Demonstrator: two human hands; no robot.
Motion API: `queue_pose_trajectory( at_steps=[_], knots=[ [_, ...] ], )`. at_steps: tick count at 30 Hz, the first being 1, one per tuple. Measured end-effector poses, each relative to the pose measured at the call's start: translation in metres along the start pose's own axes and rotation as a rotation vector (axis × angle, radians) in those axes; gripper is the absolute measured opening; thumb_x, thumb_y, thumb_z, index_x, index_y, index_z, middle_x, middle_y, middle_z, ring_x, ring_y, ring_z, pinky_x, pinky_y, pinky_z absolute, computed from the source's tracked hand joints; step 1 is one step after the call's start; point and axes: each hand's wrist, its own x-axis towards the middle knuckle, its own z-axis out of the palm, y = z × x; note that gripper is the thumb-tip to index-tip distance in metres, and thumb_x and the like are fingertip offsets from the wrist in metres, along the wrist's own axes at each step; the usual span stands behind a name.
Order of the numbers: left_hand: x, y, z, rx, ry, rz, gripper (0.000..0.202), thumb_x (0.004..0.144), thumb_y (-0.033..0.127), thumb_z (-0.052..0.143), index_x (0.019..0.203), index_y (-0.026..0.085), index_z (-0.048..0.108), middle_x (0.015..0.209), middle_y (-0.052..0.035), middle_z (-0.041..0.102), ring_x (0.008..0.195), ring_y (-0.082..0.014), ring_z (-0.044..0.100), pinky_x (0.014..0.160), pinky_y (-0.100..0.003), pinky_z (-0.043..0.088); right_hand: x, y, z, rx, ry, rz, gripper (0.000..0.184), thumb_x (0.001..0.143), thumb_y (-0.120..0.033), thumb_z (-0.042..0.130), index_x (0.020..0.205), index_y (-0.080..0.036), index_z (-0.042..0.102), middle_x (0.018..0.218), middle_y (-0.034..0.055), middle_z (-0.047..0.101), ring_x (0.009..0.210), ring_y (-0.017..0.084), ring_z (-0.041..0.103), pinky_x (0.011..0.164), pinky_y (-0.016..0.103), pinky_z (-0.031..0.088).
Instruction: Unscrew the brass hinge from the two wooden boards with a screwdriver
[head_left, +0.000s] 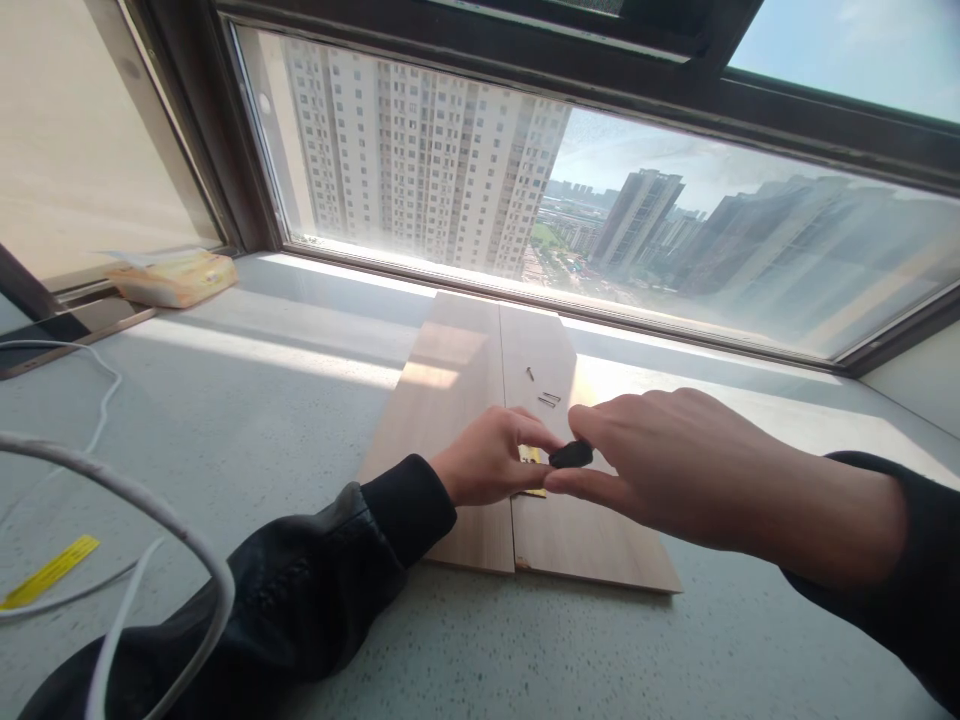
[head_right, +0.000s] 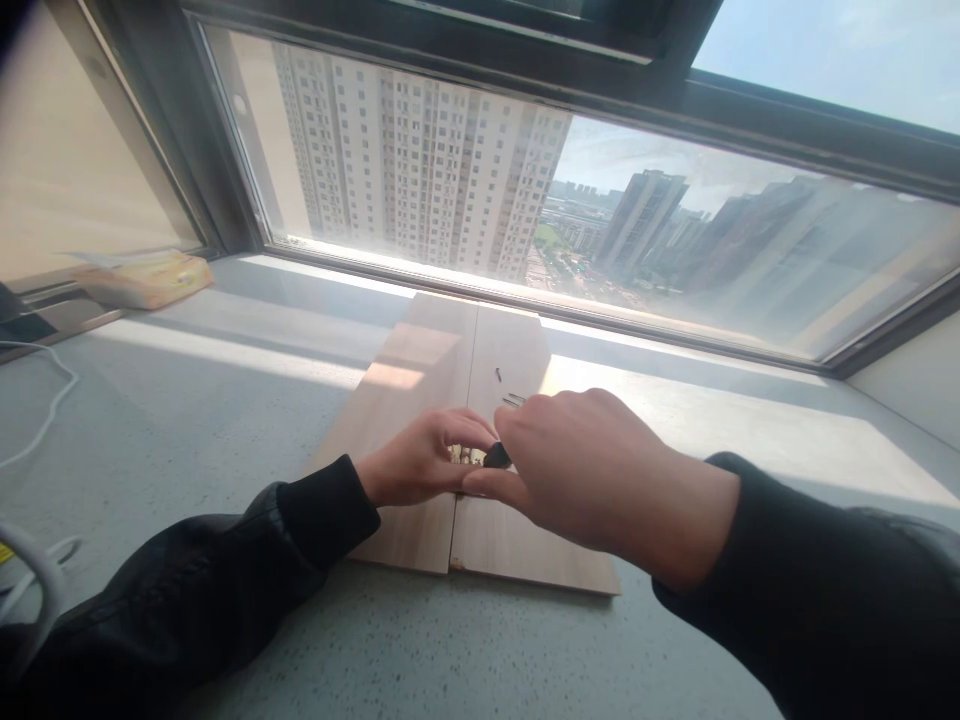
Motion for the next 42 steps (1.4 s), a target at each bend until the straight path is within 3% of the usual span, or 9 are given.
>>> queue_pose_trajectory(
  at_steps=[3, 6, 13, 16, 20, 25, 33, 39, 42],
  knots=[
    [-0.001, 0.0, 0.008, 0.101, 0.14, -0.015, 0.02, 0.071, 0.036, 0.069, 0.073, 0.016, 0.071, 0.07, -0.0041, 0.068, 0.075, -0.0159, 0.06, 0.074, -0.029, 0.047, 0.001, -0.003, 0.001, -0.083, 0.0, 0.042, 0.048, 0.09, -0.048, 0.03, 0.058, -0.021, 0.055, 0.048, 0.0025, 0.051, 0.039, 0.017, 0.046, 0.039, 0.026, 0.019],
    [0.0, 0.003, 0.008, 0.207, 0.176, -0.052, 0.021, 0.067, 0.037, 0.072, 0.07, 0.016, 0.07, 0.071, -0.0044, 0.068, 0.079, -0.0184, 0.06, 0.079, -0.033, 0.046, 0.003, -0.003, 0.004, -0.048, 0.015, -0.021, 0.039, 0.089, -0.034, 0.036, 0.06, -0.02, 0.056, 0.05, 0.0021, 0.052, 0.039, 0.015, 0.046, 0.039, 0.026, 0.019],
    [0.004, 0.006, -0.01, 0.027, -0.114, 0.068, 0.02, 0.08, 0.027, 0.06, 0.094, 0.017, 0.069, 0.09, -0.0059, 0.068, 0.09, -0.0167, 0.059, 0.086, -0.031, 0.044, 0.007, 0.008, 0.007, 0.109, -0.01, -0.218, 0.018, 0.085, -0.025, 0.047, 0.071, -0.018, 0.057, 0.06, -0.0004, 0.056, 0.046, 0.011, 0.048, 0.042, 0.023, 0.025],
    [0.002, 0.001, -0.005, 0.001, -0.029, 0.02, 0.023, 0.079, 0.032, 0.061, 0.092, 0.016, 0.07, 0.083, -0.0062, 0.068, 0.084, -0.0167, 0.06, 0.077, -0.029, 0.047, 0.006, 0.01, 0.004, 0.073, 0.033, -0.16, 0.02, 0.084, -0.033, 0.049, 0.071, -0.019, 0.055, 0.058, -0.0004, 0.055, 0.045, 0.013, 0.048, 0.041, 0.024, 0.023],
    [-0.001, -0.002, 0.007, 0.029, 0.122, -0.012, 0.021, 0.075, 0.034, 0.065, 0.082, 0.015, 0.072, 0.075, -0.0051, 0.069, 0.076, -0.0154, 0.06, 0.077, -0.03, 0.046, 0.004, 0.008, 0.002, -0.016, 0.029, 0.006, 0.045, 0.086, -0.054, 0.037, 0.06, -0.021, 0.053, 0.05, 0.0014, 0.052, 0.04, 0.016, 0.045, 0.04, 0.026, 0.022],
    [-0.002, 0.002, 0.011, 0.137, 0.208, -0.043, 0.019, 0.074, 0.035, 0.067, 0.08, 0.018, 0.072, 0.074, -0.0041, 0.069, 0.077, -0.0166, 0.059, 0.079, -0.032, 0.045, 0.005, 0.002, 0.004, 0.002, -0.028, 0.006, 0.043, 0.09, -0.04, 0.034, 0.058, -0.021, 0.057, 0.05, 0.0023, 0.053, 0.041, 0.016, 0.046, 0.04, 0.026, 0.021],
    [0.002, 0.006, -0.009, 0.086, -0.116, 0.118, 0.019, 0.084, 0.025, 0.055, 0.094, 0.014, 0.066, 0.087, -0.0068, 0.066, 0.089, -0.0162, 0.058, 0.086, -0.03, 0.044, 0.002, 0.01, 0.01, 0.175, 0.027, -0.178, 0.011, 0.082, -0.024, 0.049, 0.073, -0.02, 0.054, 0.065, -0.0002, 0.059, 0.051, 0.013, 0.051, 0.045, 0.024, 0.027],
    [-0.002, 0.001, 0.004, 0.087, 0.075, 0.037, 0.019, 0.079, 0.033, 0.061, 0.08, 0.016, 0.07, 0.074, -0.0039, 0.068, 0.075, -0.0146, 0.06, 0.078, -0.03, 0.045, 0.002, 0.005, -0.001, -0.01, 0.021, 0.014, 0.043, 0.087, -0.051, 0.037, 0.059, -0.022, 0.054, 0.051, 0.0017, 0.054, 0.042, 0.016, 0.046, 0.042, 0.025, 0.022],
    [-0.004, 0.002, 0.012, 0.172, 0.178, -0.011, 0.018, 0.077, 0.034, 0.063, 0.078, 0.018, 0.071, 0.075, -0.0036, 0.069, 0.078, -0.0164, 0.06, 0.081, -0.033, 0.044, 0.002, 0.004, 0.0, -0.076, 0.042, 0.025, 0.046, 0.088, -0.044, 0.035, 0.053, -0.023, 0.054, 0.047, 0.0017, 0.052, 0.038, 0.016, 0.042, 0.04, 0.025, 0.021]
  ],
)
